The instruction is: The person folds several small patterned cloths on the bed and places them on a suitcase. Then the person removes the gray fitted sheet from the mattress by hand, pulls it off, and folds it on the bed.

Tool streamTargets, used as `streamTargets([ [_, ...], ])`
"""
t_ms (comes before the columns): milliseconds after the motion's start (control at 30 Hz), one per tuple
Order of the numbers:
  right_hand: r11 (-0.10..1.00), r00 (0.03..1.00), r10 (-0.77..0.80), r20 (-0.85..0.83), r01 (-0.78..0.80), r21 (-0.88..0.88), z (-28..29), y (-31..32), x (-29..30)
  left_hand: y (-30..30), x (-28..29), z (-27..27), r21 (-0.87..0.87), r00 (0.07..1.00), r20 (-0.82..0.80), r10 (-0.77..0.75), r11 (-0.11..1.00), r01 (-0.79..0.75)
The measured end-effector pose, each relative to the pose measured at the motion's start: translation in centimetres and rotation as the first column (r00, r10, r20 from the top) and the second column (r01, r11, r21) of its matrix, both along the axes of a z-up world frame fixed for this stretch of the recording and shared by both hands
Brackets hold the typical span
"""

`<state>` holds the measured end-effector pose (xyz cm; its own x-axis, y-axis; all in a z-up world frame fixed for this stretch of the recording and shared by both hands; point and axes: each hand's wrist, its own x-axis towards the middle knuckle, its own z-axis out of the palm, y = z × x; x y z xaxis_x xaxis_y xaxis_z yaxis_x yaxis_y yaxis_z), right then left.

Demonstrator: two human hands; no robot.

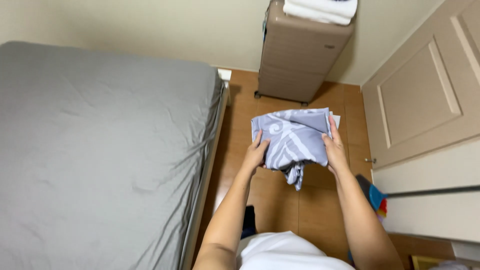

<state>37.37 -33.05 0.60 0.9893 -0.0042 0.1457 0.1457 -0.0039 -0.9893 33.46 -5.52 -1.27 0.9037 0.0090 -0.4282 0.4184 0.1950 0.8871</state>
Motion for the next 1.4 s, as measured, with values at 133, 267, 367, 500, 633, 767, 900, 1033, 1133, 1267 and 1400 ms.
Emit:
streamTargets([
  [133,0.992,0.972,-0.049,-0.229,0.074,0.102,-1.4,-0.8,5.6,0.8,8.5,0.0,0.057,0.997,0.022,-0.078,0.995,0.077],
  [267,0.980,0.999,0.014,-0.041,-0.005,0.199,-7.3,-4.4,13.1,0.3,16.1,1.0,0.103,0.989,0.088,-0.117,0.989,0.108],
  [367,0.974,0.999,0.022,-0.037,-0.013,0.228,-9.1,-6.5,17.0,-1.0,20.7,-0.1,0.124,0.986,0.084,-0.143,0.983,0.132],
  [500,0.989,0.986,0.029,-0.166,-0.004,0.150,0.6,-3.4,20.9,-2.9,25.8,-0.3,0.069,0.991,0.037,-0.129,0.990,0.126],
  [633,0.995,0.988,0.086,-0.125,-0.079,0.064,5.3,-3.3,27.4,-5.7,30.8,-0.9,0.108,0.993,0.110,-0.053,0.993,0.041],
  [767,0.980,0.973,0.172,-0.157,-0.153,0.124,5.0,-6.0,37.9,-7.8,38.6,-2.7,0.104,0.950,0.307,0.054,0.991,-0.089],
  [900,0.951,0.939,0.269,-0.214,-0.224,0.214,6.7,-7.1,47.0,-10.2,43.8,1.6,0.135,0.900,0.384,0.208,0.951,-0.277],
  [1033,0.864,0.882,0.412,-0.229,-0.299,0.405,8.0,-8.3,55.2,-11.9,48.9,3.9,0.156,0.806,0.540,0.243,0.912,-0.379],
  [1133,0.861,0.877,0.420,-0.231,-0.305,0.406,8.1,-9.1,59.9,-12.7,51.7,7.0,0.226,0.832,0.499,0.243,0.890,-0.396],
  [1267,0.816,0.894,0.414,-0.172,-0.280,0.506,7.6,-10.1,65.7,-13.8,56.4,9.6,0.262,0.771,0.587,0.246,0.843,-0.469],
  [1400,0.761,0.917,0.376,-0.130,-0.226,0.609,7.3,-10.7,72.4,-14.5,62.4,11.4,0.202,0.686,0.685,0.246,0.840,-0.504],
])
